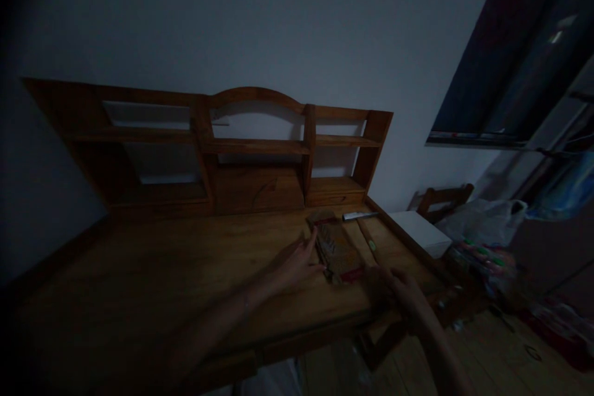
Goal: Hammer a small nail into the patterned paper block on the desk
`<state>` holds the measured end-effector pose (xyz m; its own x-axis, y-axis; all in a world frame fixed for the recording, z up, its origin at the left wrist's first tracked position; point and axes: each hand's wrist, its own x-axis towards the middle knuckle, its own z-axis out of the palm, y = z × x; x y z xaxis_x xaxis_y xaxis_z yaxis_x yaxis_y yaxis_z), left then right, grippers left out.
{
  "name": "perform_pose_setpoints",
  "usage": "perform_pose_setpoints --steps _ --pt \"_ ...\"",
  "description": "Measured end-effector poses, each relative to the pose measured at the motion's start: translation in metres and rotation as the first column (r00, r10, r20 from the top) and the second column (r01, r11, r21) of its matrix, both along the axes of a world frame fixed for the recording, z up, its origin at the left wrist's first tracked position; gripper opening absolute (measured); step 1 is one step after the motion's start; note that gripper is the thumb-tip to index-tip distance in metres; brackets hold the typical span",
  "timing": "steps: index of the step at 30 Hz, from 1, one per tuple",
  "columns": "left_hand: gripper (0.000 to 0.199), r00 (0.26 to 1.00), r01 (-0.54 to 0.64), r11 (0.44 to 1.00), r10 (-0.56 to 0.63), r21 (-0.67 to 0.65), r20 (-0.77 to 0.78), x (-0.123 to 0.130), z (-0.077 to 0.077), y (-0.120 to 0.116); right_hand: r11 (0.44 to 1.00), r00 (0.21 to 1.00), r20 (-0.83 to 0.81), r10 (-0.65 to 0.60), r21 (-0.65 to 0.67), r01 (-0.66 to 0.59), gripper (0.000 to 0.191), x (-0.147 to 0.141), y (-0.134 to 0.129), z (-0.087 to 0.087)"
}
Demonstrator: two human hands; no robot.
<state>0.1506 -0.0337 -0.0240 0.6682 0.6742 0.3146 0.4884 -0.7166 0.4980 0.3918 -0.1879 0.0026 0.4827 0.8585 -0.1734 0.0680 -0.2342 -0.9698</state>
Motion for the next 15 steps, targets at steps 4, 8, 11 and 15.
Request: perform_pose_setpoints --steps 4,8,11,15 --pt "0.107 0.999 0.02 0.999 -0.017 -0.045 0.048 0.029 -0.009 0.006 0.999 0.999 -0.039 0.026 -0.039 -0.028 0.047 0.02 0.026 -0.014" --pt "0.111 0.998 0.002 0.998 0.002 -0.056 0.069 0.047 -0.014 0.014 0.994 0.997 0.036 0.061 -0.093 -0.058 0.05 0.024 0.05 -0.008" --pt "0.113 0.996 0.005 0.999 -0.001 -0.048 0.089 0.052 -0.014 0.018 0.993 0.994 0.093 0.063 -0.106 -0.053 0.047 0.02 0.059 -0.001" --pt "0.084 0.989 0.074 0.996 -0.08 0.05 0.126 0.026 -0.008 0.026 0.996 0.982 0.181 0.061 -0.081 -0.047 0.045 0.021 0.062 0.0"
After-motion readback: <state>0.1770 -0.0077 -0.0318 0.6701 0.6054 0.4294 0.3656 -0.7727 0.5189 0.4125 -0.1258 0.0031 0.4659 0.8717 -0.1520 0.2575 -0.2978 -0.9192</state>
